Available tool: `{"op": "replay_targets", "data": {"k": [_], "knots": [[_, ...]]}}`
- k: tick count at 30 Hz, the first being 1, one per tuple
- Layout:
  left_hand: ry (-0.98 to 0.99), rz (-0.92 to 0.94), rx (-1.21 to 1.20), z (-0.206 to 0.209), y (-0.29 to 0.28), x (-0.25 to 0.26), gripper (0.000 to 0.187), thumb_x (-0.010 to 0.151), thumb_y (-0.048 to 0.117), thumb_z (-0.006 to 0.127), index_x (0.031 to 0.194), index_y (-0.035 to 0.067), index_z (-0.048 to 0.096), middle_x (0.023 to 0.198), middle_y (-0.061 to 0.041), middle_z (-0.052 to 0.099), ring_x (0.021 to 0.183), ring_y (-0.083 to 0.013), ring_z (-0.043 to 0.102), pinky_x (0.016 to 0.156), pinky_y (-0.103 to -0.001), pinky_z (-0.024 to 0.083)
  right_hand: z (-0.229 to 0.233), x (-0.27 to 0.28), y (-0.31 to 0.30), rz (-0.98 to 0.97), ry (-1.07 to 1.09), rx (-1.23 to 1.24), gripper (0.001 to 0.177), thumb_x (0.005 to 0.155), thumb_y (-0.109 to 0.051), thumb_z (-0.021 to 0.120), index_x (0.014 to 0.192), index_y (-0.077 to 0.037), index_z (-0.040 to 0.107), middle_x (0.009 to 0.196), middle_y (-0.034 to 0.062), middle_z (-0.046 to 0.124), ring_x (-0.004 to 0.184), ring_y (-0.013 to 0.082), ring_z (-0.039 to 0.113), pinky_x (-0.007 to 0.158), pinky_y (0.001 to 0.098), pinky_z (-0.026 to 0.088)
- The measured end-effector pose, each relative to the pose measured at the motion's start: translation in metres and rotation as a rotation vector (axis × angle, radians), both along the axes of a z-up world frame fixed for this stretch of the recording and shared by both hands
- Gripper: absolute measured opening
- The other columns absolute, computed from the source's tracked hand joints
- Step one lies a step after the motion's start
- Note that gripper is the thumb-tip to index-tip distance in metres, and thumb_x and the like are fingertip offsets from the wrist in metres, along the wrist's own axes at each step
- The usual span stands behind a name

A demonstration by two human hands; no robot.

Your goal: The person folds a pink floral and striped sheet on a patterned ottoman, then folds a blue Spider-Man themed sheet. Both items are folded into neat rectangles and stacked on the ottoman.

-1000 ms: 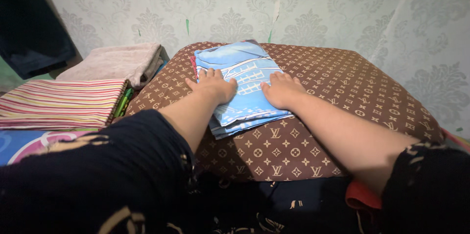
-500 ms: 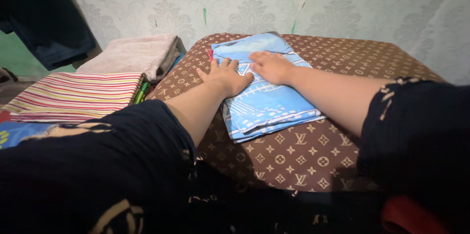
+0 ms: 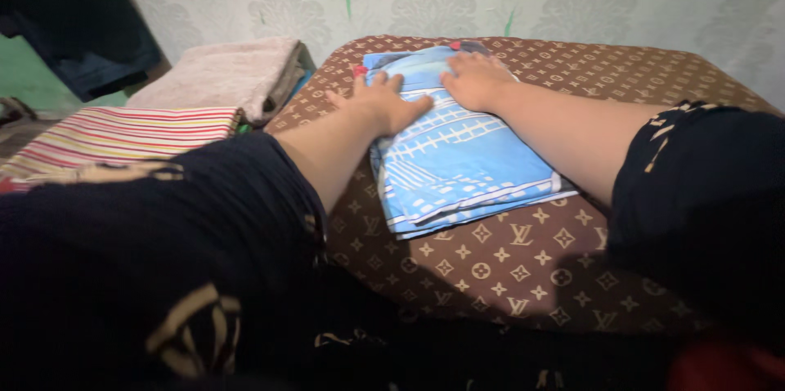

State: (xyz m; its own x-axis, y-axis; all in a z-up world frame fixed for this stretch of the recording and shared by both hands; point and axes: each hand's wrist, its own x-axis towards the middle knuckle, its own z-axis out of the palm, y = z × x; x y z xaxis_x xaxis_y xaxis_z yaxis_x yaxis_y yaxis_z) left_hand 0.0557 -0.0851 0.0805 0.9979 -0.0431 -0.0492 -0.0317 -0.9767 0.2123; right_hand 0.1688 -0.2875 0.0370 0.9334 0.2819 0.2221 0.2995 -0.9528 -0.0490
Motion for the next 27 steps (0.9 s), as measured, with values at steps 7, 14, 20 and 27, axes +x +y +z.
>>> {"op": "replay_targets", "data": {"k": [7,14,20,27], "knots": [[0.010,0.088,-0.050,-0.005,0.000,0.047,0.089,0.089,0.069,0.041,0.163,0.023,0.026,0.173,0.002,0.016,0.161,-0.0302,0.005,0.119,-0.078,0.001,0.007,-0.031,-0.002,0.118,0.020,0.003,0.060,0.104,-0.048,0.031,0.155,-0.018,0.041,0.164,0.0050,0.037,0.152,0.0290,0.029,0.123,0.0545,0.021],[-0.005,0.119,-0.064,-0.012,0.006,0.062,0.088,0.091,0.066,0.039,0.163,0.018,0.020,0.172,0.000,0.012,0.159,-0.0340,0.002,0.119,-0.074,-0.002,0.019,-0.060,-0.003,-0.184,0.081,0.040,0.069,0.102,-0.057,0.031,0.157,-0.015,0.034,0.167,0.0039,0.025,0.157,0.0251,0.015,0.123,0.0587,0.012],[-0.097,0.037,-0.059,-0.025,0.025,0.056,0.079,0.095,0.057,0.036,0.162,0.018,0.025,0.172,-0.004,0.015,0.159,-0.0277,0.010,0.126,-0.060,0.004,0.020,-0.082,-0.010,-0.190,0.092,0.021,0.073,0.102,-0.057,0.031,0.157,-0.010,0.032,0.168,0.0084,0.025,0.157,0.0288,0.014,0.124,0.0585,0.011],[-0.507,-0.099,-0.520,-0.046,0.048,0.030,0.062,0.096,0.038,0.052,0.151,0.011,0.046,0.164,-0.013,0.037,0.151,-0.0286,0.033,0.123,-0.042,0.025,0.016,-0.138,0.006,0.009,0.081,0.019,0.077,0.100,-0.060,0.031,0.158,-0.009,0.027,0.166,0.0120,0.022,0.154,0.0307,0.018,0.123,0.0540,0.011]]}}
